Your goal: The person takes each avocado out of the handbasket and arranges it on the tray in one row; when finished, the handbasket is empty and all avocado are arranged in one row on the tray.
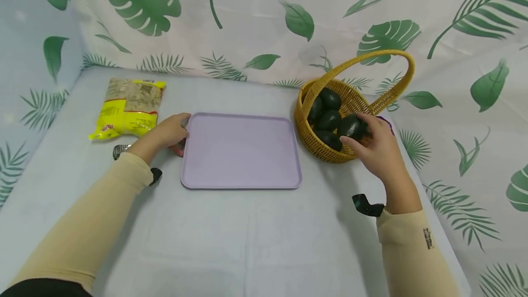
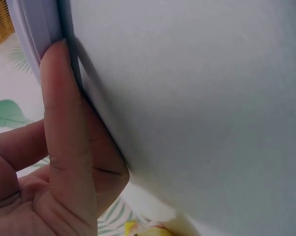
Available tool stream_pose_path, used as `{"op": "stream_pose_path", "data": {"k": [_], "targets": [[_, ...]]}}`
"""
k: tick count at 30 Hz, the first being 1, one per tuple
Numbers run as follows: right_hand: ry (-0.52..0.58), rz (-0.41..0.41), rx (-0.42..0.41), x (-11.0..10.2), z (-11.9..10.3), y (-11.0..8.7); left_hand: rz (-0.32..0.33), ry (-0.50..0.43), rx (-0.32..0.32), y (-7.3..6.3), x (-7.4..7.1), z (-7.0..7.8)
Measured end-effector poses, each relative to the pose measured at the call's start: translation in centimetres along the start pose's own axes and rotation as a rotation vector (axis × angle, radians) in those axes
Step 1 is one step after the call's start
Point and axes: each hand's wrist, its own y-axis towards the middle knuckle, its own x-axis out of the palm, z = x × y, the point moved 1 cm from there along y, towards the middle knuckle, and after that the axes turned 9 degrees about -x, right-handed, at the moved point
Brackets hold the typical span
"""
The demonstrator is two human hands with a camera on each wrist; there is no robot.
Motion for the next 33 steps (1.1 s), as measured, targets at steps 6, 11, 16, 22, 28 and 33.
{"op": "stream_pose_path", "data": {"k": [6, 11, 16, 22, 28, 33], "targets": [[0.100, 0.043, -0.212, 2.3, -3.9, -1.5, -0.002, -0.022, -0.008, 0.0, -0.1, -0.1], [0.166, -0.013, -0.404, 6.6, -7.7, -1.7, -0.004, -0.025, -0.010, 0.0, -0.1, -0.2], [0.189, -0.148, -0.503, 11.8, -11.5, -1.2, -0.002, -0.034, -0.005, 0.2, -0.1, -0.1], [0.199, -0.261, -0.570, 16.9, -15.0, -0.3, 0.002, -0.030, -0.001, 0.1, 0.1, 0.2], [0.186, -0.307, -0.658, 20.3, -17.4, 0.9, 0.010, -0.041, 0.009, 0.1, 0.1, 0.1], [0.184, -0.329, -0.681, 21.5, -18.8, 1.4, 0.018, -0.049, 0.012, 0.0, 0.0, 0.0]]}}
